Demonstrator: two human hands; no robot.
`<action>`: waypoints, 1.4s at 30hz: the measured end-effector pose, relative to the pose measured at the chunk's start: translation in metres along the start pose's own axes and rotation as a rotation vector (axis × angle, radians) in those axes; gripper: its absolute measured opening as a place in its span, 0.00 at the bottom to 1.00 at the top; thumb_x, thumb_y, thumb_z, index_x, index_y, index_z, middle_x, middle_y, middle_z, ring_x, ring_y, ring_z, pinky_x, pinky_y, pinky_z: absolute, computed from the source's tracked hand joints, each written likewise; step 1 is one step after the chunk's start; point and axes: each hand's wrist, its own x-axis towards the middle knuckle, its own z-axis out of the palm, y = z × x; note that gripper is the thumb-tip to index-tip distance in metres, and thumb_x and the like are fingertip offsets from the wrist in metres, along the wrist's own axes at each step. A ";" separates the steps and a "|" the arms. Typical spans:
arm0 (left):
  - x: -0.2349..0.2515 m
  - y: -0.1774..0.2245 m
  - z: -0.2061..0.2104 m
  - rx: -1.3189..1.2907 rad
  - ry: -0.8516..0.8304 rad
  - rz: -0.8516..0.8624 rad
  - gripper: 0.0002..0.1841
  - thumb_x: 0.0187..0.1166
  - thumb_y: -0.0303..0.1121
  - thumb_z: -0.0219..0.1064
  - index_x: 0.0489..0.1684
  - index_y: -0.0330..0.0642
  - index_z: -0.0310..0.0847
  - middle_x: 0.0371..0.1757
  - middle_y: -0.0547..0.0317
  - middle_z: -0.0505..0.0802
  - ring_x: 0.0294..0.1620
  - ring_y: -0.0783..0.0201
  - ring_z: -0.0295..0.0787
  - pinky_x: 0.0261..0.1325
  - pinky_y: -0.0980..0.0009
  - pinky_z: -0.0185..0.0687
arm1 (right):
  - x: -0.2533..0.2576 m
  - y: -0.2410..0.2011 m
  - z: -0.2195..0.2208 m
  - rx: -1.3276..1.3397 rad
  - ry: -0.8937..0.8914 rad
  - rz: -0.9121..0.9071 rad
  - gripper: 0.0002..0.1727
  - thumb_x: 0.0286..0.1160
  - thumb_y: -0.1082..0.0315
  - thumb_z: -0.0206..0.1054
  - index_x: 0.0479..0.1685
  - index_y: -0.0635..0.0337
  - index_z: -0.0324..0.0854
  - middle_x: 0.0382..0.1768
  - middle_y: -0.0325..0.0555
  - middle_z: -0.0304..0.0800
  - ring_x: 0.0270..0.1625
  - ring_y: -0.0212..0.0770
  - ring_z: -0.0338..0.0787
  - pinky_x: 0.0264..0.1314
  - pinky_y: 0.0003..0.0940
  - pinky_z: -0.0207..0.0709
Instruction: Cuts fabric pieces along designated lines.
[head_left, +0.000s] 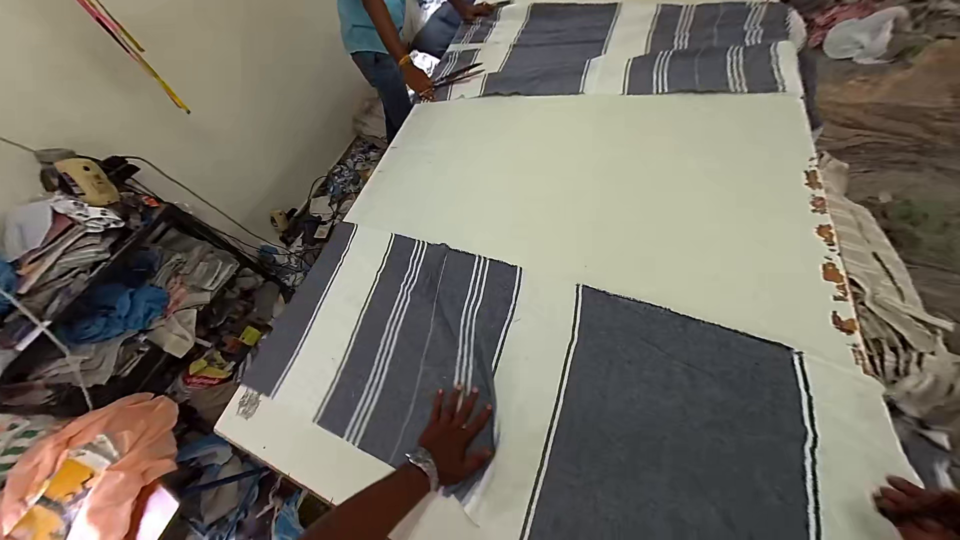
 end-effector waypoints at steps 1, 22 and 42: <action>0.004 0.019 0.005 -0.023 0.013 0.030 0.43 0.78 0.76 0.40 0.96 0.74 0.43 0.99 0.63 0.44 0.98 0.44 0.30 0.91 0.26 0.28 | 0.024 0.036 -0.015 0.053 -0.063 -0.014 0.15 0.96 0.53 0.45 0.47 0.52 0.70 0.25 0.31 0.87 0.28 0.27 0.90 0.34 0.25 0.87; -0.149 -0.221 -0.023 -0.032 -0.015 0.339 0.30 0.88 0.61 0.41 0.92 0.77 0.55 0.98 0.66 0.52 0.98 0.51 0.36 0.93 0.31 0.32 | -0.115 0.188 0.053 -1.086 0.359 -0.195 0.38 0.78 0.46 0.72 0.74 0.72 0.73 0.64 0.77 0.82 0.67 0.76 0.83 0.68 0.77 0.72; -0.161 -0.145 -0.015 -0.210 0.043 0.497 0.30 0.67 0.66 0.67 0.69 0.68 0.82 0.72 0.63 0.82 0.77 0.55 0.71 0.82 0.47 0.62 | -0.532 0.308 0.155 -0.080 -0.641 0.606 0.37 0.66 0.28 0.70 0.49 0.57 0.83 0.30 0.42 0.84 0.29 0.37 0.83 0.34 0.33 0.80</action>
